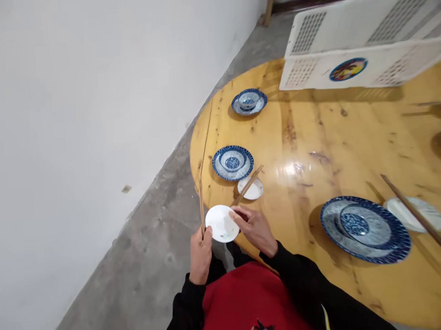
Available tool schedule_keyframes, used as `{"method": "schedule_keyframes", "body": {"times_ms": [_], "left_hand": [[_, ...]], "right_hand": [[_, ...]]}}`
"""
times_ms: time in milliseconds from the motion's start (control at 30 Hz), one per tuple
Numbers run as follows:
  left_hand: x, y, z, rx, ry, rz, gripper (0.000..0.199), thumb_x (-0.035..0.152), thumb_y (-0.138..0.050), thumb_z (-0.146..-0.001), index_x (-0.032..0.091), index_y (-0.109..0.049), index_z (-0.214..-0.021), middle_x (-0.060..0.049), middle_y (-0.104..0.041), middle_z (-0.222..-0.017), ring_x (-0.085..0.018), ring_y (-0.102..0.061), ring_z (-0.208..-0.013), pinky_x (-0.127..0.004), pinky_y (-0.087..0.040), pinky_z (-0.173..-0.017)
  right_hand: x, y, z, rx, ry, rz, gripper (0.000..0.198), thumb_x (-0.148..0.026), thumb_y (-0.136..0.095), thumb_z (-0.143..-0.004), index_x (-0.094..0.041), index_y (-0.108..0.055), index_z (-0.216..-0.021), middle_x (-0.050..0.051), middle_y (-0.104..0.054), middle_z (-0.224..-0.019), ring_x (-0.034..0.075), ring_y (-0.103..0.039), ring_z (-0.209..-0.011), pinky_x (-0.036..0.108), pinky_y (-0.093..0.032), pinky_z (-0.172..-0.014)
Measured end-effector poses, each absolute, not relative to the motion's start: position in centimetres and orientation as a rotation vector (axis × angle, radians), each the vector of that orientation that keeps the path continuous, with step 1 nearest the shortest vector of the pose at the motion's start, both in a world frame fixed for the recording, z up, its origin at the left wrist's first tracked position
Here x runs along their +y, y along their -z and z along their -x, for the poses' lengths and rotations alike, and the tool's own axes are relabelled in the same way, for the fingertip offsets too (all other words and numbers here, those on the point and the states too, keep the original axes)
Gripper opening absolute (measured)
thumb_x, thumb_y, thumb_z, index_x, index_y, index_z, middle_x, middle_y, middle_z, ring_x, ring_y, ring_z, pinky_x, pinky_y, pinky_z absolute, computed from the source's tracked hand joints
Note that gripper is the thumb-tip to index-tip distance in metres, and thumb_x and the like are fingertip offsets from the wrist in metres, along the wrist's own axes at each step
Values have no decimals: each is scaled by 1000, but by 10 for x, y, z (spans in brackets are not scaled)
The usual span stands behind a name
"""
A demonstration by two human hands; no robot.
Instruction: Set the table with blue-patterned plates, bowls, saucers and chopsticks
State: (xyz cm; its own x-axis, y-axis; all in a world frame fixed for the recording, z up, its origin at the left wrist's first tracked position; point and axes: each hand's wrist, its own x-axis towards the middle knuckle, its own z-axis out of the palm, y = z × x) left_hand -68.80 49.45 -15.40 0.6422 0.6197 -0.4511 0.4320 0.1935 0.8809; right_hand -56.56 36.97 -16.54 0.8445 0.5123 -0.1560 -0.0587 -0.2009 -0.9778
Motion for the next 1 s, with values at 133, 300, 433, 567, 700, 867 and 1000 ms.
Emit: {"method": "schedule_keyframes", "body": {"times_ms": [133, 300, 433, 567, 700, 867, 1000], "left_hand": [[561, 155, 653, 861, -106, -1582, 44, 57, -70, -81, 18, -55, -68, 3, -44, -60, -13, -42, -62, -24, -35, -57], [645, 155, 599, 608, 2, -1732, 45, 55, -65, -85, 19, -47, -62, 2, -42, -61, -12, -38, -61, -25, -33, -57], [711, 154, 560, 418, 149, -1791, 43, 52, -60, -86, 19, -45, -64, 2, -40, -63, -12, -35, -64, -24, -30, -58], [764, 156, 525, 303, 275, -1808, 40, 49, -56, -87, 19, -40, -65, 3, -34, -64, -11, -31, -64, -24, -28, -58], [795, 162, 492, 283, 367, -1779, 40, 48, -57, -86, 20, -37, -65, 4, -30, -64, -10, -28, -63, -24, -25, -57], [812, 174, 441, 232, 396, -1791, 42, 51, -59, -85, 20, -40, -65, 4, -33, -65, -10, -30, -64, -24, -27, -58], [812, 185, 382, 161, 391, -1882, 43, 56, -57, -85, 18, -47, -66, 2, -40, -64, -12, -37, -66, -24, -30, -60]], "right_hand": [[409, 167, 549, -239, -568, 1725, 34, -49, -58, -86, -21, -76, -89, 1, -60, -56, 17, -55, -45, 28, -42, -45], [469, 167, 533, -57, -461, 1676, 32, -51, -60, -82, -22, -72, -82, 1, -62, -58, 17, -56, -44, 28, -42, -42], [526, 163, 530, 141, -405, 1634, 33, -54, -62, -78, -22, -71, -82, 0, -60, -54, 17, -55, -44, 28, -43, -42], [578, 159, 529, 324, -356, 1603, 34, -53, -62, -76, -21, -68, -86, -2, -58, -51, 17, -55, -43, 28, -45, -42], [611, 160, 514, 426, -310, 1578, 36, -53, -61, -75, -19, -66, -87, -2, -58, -49, 17, -55, -43, 28, -45, -42], [632, 179, 471, 472, -250, 1534, 32, -50, -61, -76, -20, -64, -83, -3, -57, -50, 15, -55, -42, 24, -41, -39], [636, 195, 423, 501, -183, 1482, 29, -48, -59, -74, -20, -62, -79, -3, -58, -49, 14, -52, -39, 24, -41, -37]]}}
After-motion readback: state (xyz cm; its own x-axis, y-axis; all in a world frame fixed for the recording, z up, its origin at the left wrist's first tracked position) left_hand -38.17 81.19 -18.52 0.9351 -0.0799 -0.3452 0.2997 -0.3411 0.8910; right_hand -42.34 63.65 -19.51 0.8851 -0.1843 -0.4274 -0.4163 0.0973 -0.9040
